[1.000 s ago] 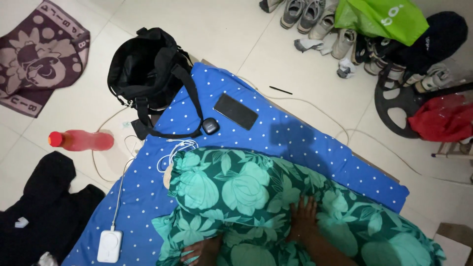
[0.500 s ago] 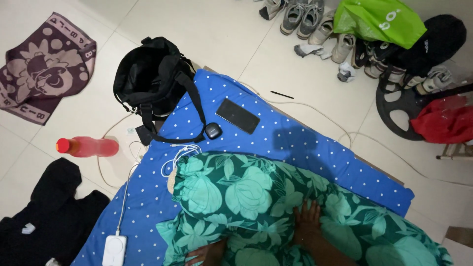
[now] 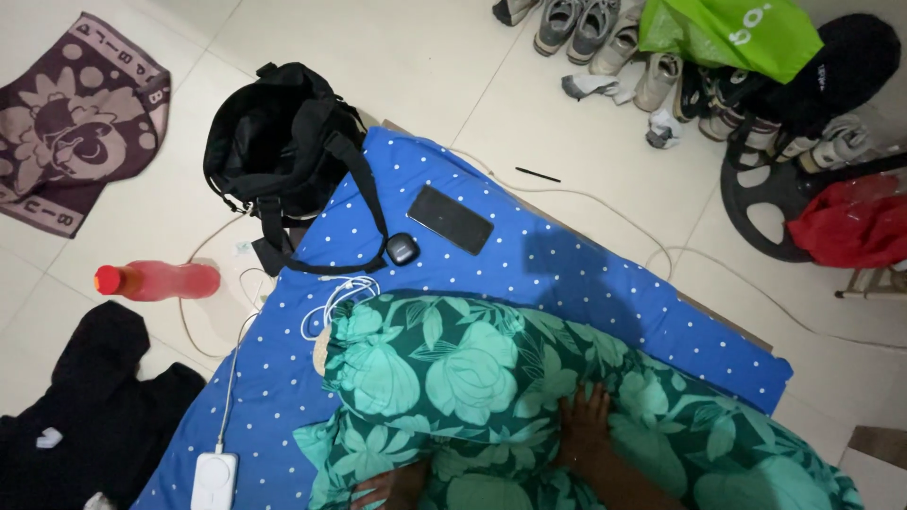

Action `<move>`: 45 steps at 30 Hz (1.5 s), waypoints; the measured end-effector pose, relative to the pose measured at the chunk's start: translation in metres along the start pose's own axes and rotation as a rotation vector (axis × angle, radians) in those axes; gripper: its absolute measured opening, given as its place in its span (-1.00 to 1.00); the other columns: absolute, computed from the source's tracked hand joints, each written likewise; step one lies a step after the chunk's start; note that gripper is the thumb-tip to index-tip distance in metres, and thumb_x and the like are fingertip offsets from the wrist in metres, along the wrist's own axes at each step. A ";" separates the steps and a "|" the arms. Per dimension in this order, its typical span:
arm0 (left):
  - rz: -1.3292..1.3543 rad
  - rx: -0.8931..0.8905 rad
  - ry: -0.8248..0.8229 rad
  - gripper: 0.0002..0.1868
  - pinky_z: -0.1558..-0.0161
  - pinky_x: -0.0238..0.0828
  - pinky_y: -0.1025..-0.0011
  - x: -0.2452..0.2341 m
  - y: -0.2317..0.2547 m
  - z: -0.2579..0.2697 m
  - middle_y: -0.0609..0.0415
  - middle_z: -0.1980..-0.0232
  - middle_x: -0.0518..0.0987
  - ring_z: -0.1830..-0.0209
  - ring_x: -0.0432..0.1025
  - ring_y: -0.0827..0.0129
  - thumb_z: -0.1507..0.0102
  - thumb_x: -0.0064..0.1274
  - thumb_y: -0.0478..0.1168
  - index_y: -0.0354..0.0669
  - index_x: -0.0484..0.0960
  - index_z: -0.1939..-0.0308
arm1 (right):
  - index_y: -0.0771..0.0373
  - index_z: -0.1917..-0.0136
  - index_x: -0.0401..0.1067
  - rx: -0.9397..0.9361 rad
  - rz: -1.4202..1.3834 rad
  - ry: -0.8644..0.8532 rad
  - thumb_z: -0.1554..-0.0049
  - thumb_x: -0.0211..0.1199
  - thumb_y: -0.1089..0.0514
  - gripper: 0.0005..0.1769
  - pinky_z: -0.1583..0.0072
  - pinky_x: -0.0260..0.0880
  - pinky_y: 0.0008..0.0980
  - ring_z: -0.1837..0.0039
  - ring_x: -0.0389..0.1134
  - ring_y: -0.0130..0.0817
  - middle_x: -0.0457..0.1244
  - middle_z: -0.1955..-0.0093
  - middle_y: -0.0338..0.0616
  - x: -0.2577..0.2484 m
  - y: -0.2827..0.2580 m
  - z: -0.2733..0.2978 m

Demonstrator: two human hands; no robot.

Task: The recorder vacuums the bed with a handheld device and then puts a pillowcase on a bolster pillow.

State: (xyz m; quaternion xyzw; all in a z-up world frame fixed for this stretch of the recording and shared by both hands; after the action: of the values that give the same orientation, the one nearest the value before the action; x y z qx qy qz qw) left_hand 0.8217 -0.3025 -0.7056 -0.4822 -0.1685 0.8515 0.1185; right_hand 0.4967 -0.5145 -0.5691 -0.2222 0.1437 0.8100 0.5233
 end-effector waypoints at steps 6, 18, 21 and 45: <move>0.023 -0.005 -0.032 0.79 -0.38 -0.43 -0.38 -0.003 0.008 0.012 -0.53 -0.62 -0.30 -0.52 -0.47 -0.56 0.31 -0.29 0.95 -0.30 -0.30 -0.62 | 0.06 -0.70 -0.58 -0.027 0.017 0.021 0.34 0.36 -0.78 0.78 -0.53 -0.75 0.42 -0.64 -0.81 0.49 -0.76 -0.69 0.27 0.001 0.006 -0.001; 0.064 -0.034 -0.063 0.80 -0.36 -0.44 -0.42 0.007 -0.005 -0.002 -0.52 -0.62 -0.34 -0.51 -0.50 -0.59 0.33 -0.24 0.94 -0.29 -0.33 -0.61 | 0.05 -0.70 -0.56 -0.114 0.031 0.065 0.36 0.37 -0.78 0.78 -0.53 -0.73 0.42 -0.64 -0.79 0.48 -0.75 -0.69 0.26 0.021 0.003 -0.007; 0.075 -0.028 -0.068 0.80 -0.35 -0.44 -0.43 0.005 0.005 0.010 -0.52 -0.62 -0.35 -0.51 -0.51 -0.60 0.34 -0.23 0.93 -0.29 -0.33 -0.60 | 0.05 -0.70 -0.55 -0.126 0.026 0.082 0.36 0.37 -0.78 0.78 -0.54 -0.73 0.42 -0.64 -0.79 0.48 -0.75 -0.69 0.26 0.013 -0.003 -0.007; 0.136 0.052 -0.151 0.81 -0.31 -0.47 -0.51 0.008 0.004 0.004 -0.51 -0.62 -0.43 -0.49 -0.58 -0.65 0.37 -0.13 0.90 -0.27 -0.38 -0.58 | 0.03 -0.69 -0.51 -0.165 0.004 0.196 0.39 0.39 -0.78 0.78 -0.55 -0.70 0.42 -0.65 -0.76 0.46 -0.72 -0.69 0.24 -0.121 -0.050 0.086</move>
State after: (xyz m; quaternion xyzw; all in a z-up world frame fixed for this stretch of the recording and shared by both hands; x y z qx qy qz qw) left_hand 0.8143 -0.3044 -0.7115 -0.4235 -0.1216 0.8957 0.0598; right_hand 0.5671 -0.5481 -0.4333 -0.3421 0.1276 0.7947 0.4850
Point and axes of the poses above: each hand's wrist, its own z-axis away from the middle knuckle, its own x-axis out of the palm, y = z × x, the point moved 1 cm from there along -z, towards the middle knuckle
